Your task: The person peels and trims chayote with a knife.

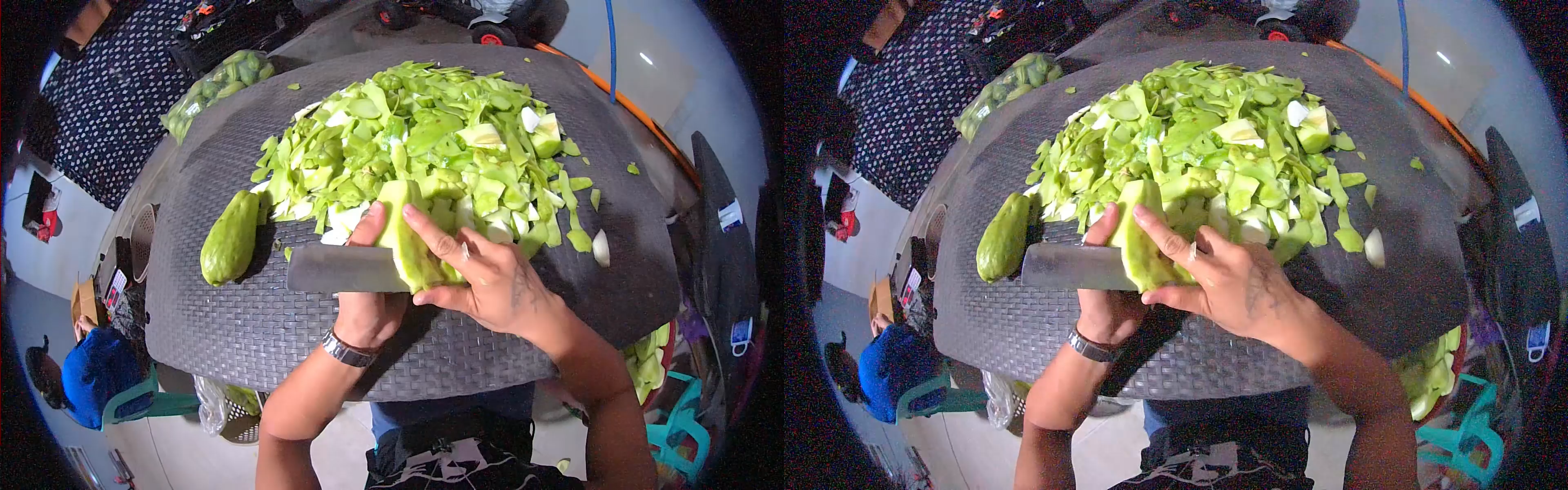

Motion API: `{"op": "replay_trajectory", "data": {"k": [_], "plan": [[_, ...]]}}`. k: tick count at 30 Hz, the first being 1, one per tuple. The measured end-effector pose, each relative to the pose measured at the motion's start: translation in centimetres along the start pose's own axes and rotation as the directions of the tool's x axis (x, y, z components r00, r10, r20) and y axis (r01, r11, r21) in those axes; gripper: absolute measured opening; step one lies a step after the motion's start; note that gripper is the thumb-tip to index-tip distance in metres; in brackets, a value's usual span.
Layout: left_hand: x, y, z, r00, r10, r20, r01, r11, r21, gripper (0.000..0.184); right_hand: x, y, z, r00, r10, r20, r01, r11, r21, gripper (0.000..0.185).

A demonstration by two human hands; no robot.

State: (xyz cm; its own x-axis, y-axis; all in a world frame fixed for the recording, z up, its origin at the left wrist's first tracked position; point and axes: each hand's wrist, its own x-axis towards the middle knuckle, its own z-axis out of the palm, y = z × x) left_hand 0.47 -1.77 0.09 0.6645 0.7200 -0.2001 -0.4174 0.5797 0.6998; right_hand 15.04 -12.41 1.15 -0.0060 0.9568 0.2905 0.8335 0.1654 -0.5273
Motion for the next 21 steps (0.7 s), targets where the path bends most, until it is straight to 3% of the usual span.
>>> {"op": "replay_trajectory", "data": {"k": [4,9,11,13,14,16,17,18,19,20,21], "plan": [[-0.4,0.4,0.4,1.0,0.021,-0.014,-0.019,0.995,0.094,0.056,0.0,0.1,-0.1,1.0,-0.014,-0.007,0.014,1.0,-0.006,0.091],[-0.6,-0.6,-0.2,0.998,0.06,0.001,-0.06,0.992,0.109,0.054,0.3,0.9,0.8,0.97,-0.153,-0.189,0.157,0.987,0.008,0.095],[-0.7,-1.6,-0.2,0.991,0.118,-0.062,-0.105,0.977,0.183,0.05,0.8,1.0,0.3,0.983,-0.072,-0.168,0.086,0.993,0.079,0.091],[-0.9,-2.7,-0.4,0.982,0.181,0.051,-0.188,0.954,0.234,0.047,0.7,0.8,-0.7,0.988,0.147,-0.045,-0.133,0.962,0.239,0.086],[-0.8,-3.3,-0.1,0.985,0.172,-0.014,-0.166,0.967,0.193,0.049,0.8,0.9,-1.1,0.984,0.113,-0.137,-0.074,0.962,0.264,0.08],[-1.2,-1.7,0.8,0.998,0.018,0.061,-0.027,0.987,0.16,0.051,0.8,2.2,-0.7,0.964,0.11,-0.242,-0.056,0.974,0.219,0.078],[-1.2,-1.0,0.8,0.993,-0.055,0.1,0.04,0.988,0.147,0.053,0.7,2.1,-1.2,0.957,0.27,-0.105,-0.216,0.906,0.364,0.079],[-1.0,-0.4,0.5,0.983,-0.104,0.152,0.088,0.99,0.109,0.056,0.7,1.7,-1.8,0.904,0.425,0.044,-0.393,0.788,0.474,0.08],[-0.6,-0.2,0.6,0.989,-0.111,0.102,0.104,0.992,0.073,0.056,0.8,1.2,-2.5,0.812,0.553,0.184,-0.556,0.641,0.529,0.082],[-0.3,0.0,0.6,0.992,-0.12,0.05,0.119,0.992,0.032,0.056,1.0,1.4,-3.3,0.729,0.588,0.351,-0.664,0.485,0.569,0.084],[0.1,0.0,0.4,0.992,-0.13,-0.001,0.13,0.991,-0.014,0.056,1.1,1.5,-3.4,0.723,0.594,0.351,-0.678,0.514,0.526,0.086]]}}
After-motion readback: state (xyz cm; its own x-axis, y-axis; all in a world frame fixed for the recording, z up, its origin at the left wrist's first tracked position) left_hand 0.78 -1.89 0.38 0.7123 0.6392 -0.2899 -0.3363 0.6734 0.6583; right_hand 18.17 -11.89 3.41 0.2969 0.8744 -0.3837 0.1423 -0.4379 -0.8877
